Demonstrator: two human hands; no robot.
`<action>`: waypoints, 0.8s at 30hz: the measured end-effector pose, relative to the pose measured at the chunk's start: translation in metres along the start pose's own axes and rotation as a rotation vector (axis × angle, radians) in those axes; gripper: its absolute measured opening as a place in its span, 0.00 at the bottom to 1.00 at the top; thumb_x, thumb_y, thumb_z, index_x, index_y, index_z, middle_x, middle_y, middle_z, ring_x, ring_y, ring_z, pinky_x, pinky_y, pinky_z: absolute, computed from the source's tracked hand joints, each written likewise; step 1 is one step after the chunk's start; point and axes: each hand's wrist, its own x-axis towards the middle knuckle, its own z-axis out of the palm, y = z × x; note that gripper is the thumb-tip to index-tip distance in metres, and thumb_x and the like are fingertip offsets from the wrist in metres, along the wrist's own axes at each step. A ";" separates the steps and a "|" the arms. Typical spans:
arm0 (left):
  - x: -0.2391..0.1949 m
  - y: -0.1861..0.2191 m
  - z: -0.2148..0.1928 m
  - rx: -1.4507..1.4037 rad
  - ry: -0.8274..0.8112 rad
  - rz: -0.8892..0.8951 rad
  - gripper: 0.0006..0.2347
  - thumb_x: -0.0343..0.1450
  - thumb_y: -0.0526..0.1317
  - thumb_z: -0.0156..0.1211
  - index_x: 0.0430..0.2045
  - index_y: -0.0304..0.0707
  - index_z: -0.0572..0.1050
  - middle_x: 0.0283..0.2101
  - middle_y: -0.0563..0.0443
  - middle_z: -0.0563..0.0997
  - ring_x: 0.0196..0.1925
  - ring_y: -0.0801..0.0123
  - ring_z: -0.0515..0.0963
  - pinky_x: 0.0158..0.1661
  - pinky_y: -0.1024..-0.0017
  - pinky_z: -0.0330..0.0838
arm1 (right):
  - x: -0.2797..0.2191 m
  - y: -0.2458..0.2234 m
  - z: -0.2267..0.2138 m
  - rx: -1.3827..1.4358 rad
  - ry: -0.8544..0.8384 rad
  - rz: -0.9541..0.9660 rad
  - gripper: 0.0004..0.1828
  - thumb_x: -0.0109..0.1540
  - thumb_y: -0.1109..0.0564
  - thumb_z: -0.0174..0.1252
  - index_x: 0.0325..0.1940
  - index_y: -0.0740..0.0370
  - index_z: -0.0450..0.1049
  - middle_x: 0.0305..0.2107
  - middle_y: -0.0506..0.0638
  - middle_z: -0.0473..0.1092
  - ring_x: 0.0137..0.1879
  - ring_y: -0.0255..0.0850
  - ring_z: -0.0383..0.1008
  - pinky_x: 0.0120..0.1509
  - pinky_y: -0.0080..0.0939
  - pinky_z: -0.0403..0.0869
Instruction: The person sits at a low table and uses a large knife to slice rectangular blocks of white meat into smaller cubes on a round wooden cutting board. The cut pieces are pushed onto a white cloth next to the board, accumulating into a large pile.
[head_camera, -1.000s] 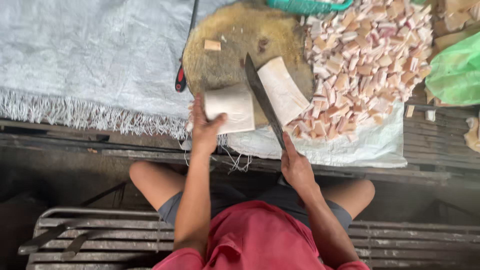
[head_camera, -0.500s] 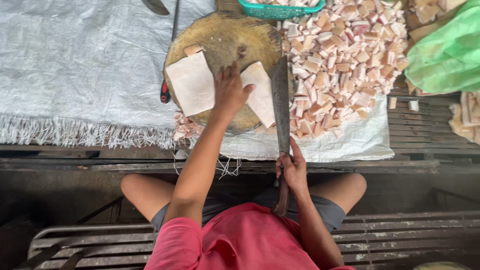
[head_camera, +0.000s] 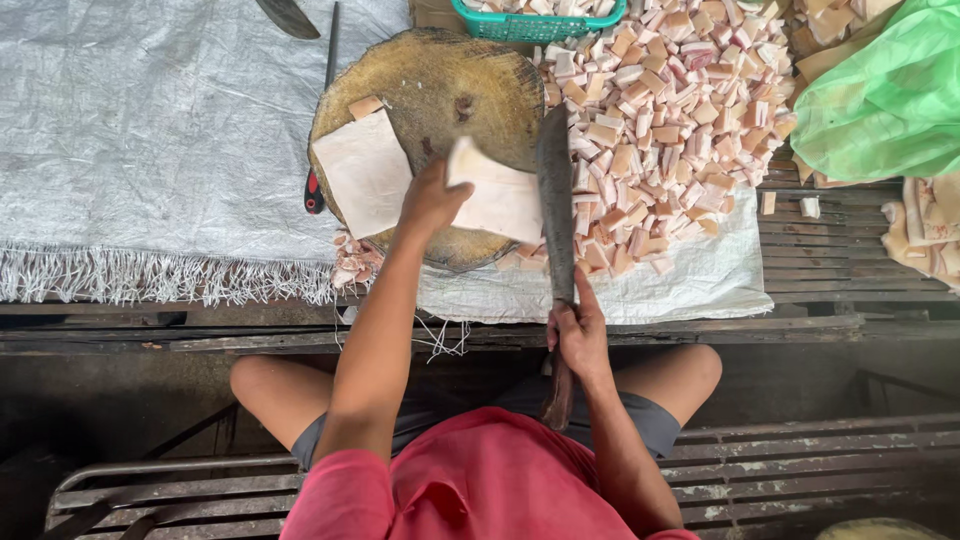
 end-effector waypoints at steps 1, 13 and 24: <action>-0.013 -0.006 0.001 -0.076 0.042 -0.019 0.21 0.67 0.44 0.67 0.51 0.33 0.73 0.51 0.38 0.82 0.52 0.53 0.83 0.54 0.60 0.73 | 0.000 -0.003 -0.001 -0.064 0.020 -0.045 0.40 0.66 0.66 0.44 0.83 0.54 0.45 0.21 0.50 0.66 0.21 0.36 0.65 0.24 0.39 0.68; -0.068 -0.046 0.035 -0.181 0.315 0.032 0.19 0.65 0.42 0.72 0.38 0.24 0.71 0.40 0.31 0.81 0.44 0.42 0.82 0.46 0.55 0.75 | 0.002 -0.023 0.009 -1.081 0.022 -0.497 0.40 0.61 0.64 0.54 0.78 0.60 0.52 0.28 0.68 0.75 0.27 0.66 0.75 0.32 0.64 0.74; -0.083 -0.016 0.030 -0.408 0.275 -0.095 0.16 0.67 0.40 0.65 0.40 0.29 0.68 0.40 0.37 0.81 0.41 0.58 0.85 0.45 0.61 0.78 | -0.022 -0.101 -0.016 -0.780 0.280 -0.852 0.35 0.72 0.69 0.46 0.82 0.56 0.45 0.26 0.60 0.74 0.27 0.48 0.76 0.31 0.45 0.74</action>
